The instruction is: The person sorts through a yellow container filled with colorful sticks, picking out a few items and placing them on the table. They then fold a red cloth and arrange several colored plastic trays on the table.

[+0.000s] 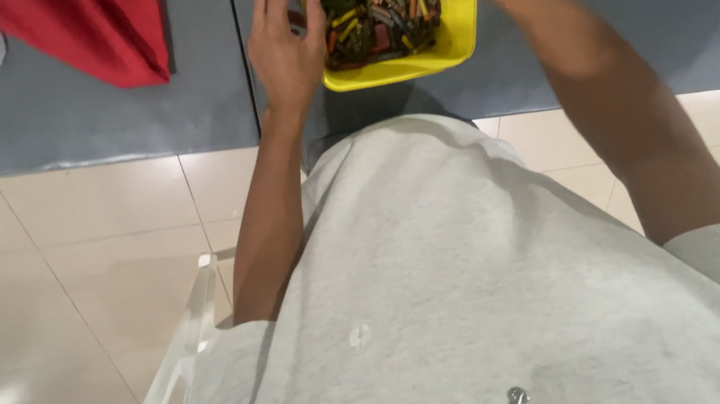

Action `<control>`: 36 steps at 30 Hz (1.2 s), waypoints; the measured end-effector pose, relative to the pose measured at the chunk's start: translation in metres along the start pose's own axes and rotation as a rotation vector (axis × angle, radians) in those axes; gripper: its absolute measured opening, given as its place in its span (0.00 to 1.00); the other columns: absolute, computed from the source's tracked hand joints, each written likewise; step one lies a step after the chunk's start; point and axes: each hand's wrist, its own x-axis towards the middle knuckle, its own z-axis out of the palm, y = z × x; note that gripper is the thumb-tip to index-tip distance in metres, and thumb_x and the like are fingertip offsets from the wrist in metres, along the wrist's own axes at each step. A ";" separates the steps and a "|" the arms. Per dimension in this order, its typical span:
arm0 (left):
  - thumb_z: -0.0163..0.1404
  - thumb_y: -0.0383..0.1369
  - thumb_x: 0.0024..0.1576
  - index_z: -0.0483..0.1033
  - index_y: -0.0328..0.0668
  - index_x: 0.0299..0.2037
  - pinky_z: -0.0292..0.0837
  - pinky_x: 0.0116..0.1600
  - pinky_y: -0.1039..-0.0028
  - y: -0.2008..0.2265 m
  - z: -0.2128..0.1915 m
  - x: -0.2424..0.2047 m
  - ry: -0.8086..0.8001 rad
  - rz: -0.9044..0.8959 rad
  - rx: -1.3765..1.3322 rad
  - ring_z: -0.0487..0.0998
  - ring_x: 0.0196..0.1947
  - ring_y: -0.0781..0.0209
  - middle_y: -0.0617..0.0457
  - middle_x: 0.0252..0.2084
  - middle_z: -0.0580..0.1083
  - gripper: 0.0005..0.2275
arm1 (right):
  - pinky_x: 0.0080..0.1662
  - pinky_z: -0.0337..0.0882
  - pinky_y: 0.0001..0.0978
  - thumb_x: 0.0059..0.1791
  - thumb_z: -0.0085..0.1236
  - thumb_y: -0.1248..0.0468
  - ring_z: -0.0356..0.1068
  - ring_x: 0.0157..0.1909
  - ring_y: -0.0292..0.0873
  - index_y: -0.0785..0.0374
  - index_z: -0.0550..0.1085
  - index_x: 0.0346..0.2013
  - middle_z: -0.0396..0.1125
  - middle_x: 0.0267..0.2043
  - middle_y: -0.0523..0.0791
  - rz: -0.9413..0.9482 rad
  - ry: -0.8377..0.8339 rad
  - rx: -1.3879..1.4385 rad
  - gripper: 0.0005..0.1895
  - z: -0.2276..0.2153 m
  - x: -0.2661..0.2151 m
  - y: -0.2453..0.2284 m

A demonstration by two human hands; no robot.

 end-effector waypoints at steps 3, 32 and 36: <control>0.55 0.30 0.66 0.71 0.55 0.65 0.78 0.41 0.74 0.006 -0.006 0.004 -0.058 -0.100 -0.026 0.81 0.36 0.64 0.56 0.49 0.75 0.17 | 0.36 0.74 0.50 0.44 0.60 0.60 0.75 0.34 0.56 0.48 0.84 0.41 0.75 0.32 0.50 -0.005 -0.281 -0.312 0.12 0.011 -0.002 -0.030; 0.57 0.24 0.64 0.74 0.48 0.61 0.70 0.65 0.58 0.040 0.026 0.021 -0.145 0.108 0.022 0.70 0.63 0.44 0.49 0.60 0.69 0.16 | 0.36 0.69 0.42 0.58 0.59 0.64 0.73 0.32 0.52 0.68 0.79 0.39 0.72 0.32 0.52 0.532 0.510 0.123 0.09 0.039 -0.145 0.080; 0.64 0.31 0.48 0.67 0.43 0.61 0.65 0.62 0.49 0.016 0.079 0.025 -0.286 0.198 0.286 0.64 0.61 0.28 0.37 0.59 0.64 0.29 | 0.40 0.73 0.47 0.54 0.61 0.59 0.76 0.35 0.55 0.66 0.82 0.38 0.75 0.34 0.55 0.591 0.315 0.007 0.12 0.078 -0.152 0.110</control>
